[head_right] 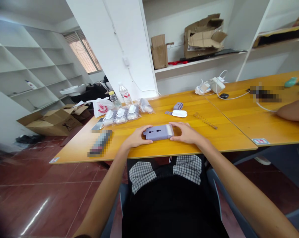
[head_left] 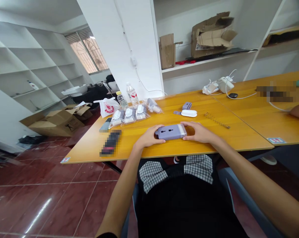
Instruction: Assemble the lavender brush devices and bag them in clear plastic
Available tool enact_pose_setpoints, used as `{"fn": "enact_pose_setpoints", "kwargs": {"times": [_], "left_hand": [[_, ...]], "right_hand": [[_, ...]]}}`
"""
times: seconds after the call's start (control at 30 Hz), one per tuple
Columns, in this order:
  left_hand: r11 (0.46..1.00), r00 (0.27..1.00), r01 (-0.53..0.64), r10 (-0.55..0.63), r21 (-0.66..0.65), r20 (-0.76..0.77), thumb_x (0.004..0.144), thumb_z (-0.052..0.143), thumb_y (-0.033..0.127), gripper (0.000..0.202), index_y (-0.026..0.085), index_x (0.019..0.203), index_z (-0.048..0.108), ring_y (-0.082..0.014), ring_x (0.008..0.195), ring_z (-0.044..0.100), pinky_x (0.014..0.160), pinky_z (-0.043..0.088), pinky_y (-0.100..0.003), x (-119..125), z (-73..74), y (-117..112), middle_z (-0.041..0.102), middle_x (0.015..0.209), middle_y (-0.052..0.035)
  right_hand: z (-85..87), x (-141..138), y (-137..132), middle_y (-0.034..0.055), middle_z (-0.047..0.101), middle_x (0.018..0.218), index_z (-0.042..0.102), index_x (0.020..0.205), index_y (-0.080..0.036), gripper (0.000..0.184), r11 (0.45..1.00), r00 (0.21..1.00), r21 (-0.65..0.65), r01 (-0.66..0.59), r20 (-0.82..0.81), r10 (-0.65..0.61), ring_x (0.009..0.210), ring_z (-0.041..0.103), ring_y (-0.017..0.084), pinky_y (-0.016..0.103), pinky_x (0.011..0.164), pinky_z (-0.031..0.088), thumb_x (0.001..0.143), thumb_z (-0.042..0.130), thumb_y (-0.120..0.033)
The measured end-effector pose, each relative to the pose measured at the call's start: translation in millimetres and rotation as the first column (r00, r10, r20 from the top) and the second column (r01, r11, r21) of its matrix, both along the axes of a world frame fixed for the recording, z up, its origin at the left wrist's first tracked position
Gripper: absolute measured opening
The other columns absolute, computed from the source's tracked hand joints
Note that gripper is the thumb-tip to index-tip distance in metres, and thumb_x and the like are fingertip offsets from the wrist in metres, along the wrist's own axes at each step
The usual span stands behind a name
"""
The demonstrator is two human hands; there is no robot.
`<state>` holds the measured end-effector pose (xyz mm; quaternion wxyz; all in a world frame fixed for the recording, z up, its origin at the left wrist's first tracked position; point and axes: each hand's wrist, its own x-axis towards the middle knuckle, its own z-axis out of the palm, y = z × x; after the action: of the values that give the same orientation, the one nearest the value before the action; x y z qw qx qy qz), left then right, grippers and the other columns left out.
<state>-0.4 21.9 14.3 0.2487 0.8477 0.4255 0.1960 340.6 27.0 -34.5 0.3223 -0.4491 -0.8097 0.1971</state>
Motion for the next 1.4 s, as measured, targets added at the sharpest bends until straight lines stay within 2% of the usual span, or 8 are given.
{"fn": "enact_pose_setpoints", "kwargs": {"times": [0.27,0.43,0.63,0.83,1.1,1.27,1.4], "left_hand": [[1.0,0.998,0.015,-0.013,-0.023,0.058,0.077,0.088,0.052,0.086,0.025,0.153,0.058,-0.0364,0.142,0.06,0.126,0.045,-0.055,0.5,-0.1,0.9,0.062,0.157,-0.013],[1.0,0.999,0.009,-0.008,-0.022,0.043,0.077,0.089,0.053,0.087,0.028,0.154,0.057,-0.0375,0.144,0.059,0.126,0.045,-0.057,-0.5,0.0,0.9,0.061,0.159,-0.0119],[1.0,0.999,-0.001,0.002,-0.027,0.04,0.077,0.089,0.053,0.089,0.026,0.155,0.056,-0.0379,0.145,0.058,0.127,0.043,-0.058,-1.1,-0.2,0.4,0.059,0.16,-0.0127],[0.999,0.999,0.004,-0.002,-0.038,0.05,0.077,0.089,0.051,0.087,0.026,0.154,0.057,-0.0366,0.144,0.059,0.126,0.044,-0.056,-1.3,-0.2,1.2,0.06,0.16,-0.012],[1.0,1.0,-0.003,0.004,-0.019,0.031,0.076,0.091,0.05,0.087,0.025,0.153,0.06,-0.0379,0.143,0.06,0.125,0.045,-0.057,-0.9,3.1,0.5,0.062,0.157,-0.0129],[1.0,1.0,0.008,-0.008,-0.014,0.026,0.076,0.091,0.051,0.087,0.024,0.153,0.06,-0.0376,0.143,0.061,0.126,0.044,-0.056,-1.8,4.0,0.3,0.062,0.158,-0.0138],[1.0,0.999,-0.016,0.016,0.002,0.035,0.077,0.092,0.048,0.088,0.025,0.155,0.058,-0.0381,0.147,0.058,0.129,0.042,-0.057,-2.4,2.0,0.1,0.059,0.162,-0.0134]], "right_hand": [[3.6,0.1,-1.3,0.008,0.065,0.159,0.064,0.154,-0.035,0.08,1.0,1.0,-0.02,-0.021,-0.002,0.021,0.148,0.06,0.041,0.068,0.127,0.042,0.079,0.091,-0.046],[6.4,-1.5,-3.0,0.0085,0.065,0.159,0.065,0.153,-0.034,0.079,1.0,1.0,-0.023,-0.017,0.004,0.017,0.148,0.059,0.043,0.071,0.127,0.04,0.079,0.09,-0.045],[9.5,-2.9,-4.8,0.0084,0.066,0.158,0.066,0.152,-0.034,0.079,0.999,1.0,-0.038,-0.018,0.002,0.018,0.148,0.06,0.042,0.069,0.127,0.042,0.078,0.091,-0.044],[11.9,-3.8,-6.5,0.0095,0.062,0.162,0.061,0.157,-0.03,0.082,0.999,0.999,-0.054,-0.001,0.051,0.004,0.152,0.056,0.041,0.067,0.129,0.038,0.082,0.088,-0.048],[15.6,-7.8,-9.4,0.0094,0.06,0.165,0.059,0.16,-0.029,0.083,0.998,0.996,-0.066,0.003,0.086,0.003,0.153,0.055,0.039,0.062,0.13,0.039,0.083,0.087,-0.046],[13.2,-12.7,-9.6,0.0091,0.059,0.165,0.058,0.161,-0.028,0.083,0.998,0.997,-0.07,-0.004,0.074,0.009,0.152,0.056,0.038,0.06,0.129,0.041,0.084,0.086,-0.044],[10.3,-17.2,-8.3,0.0104,0.055,0.169,0.051,0.166,-0.028,0.085,0.998,0.995,-0.059,0.003,0.103,0.003,0.154,0.053,0.038,0.062,0.13,0.038,0.088,0.083,-0.042]]}}
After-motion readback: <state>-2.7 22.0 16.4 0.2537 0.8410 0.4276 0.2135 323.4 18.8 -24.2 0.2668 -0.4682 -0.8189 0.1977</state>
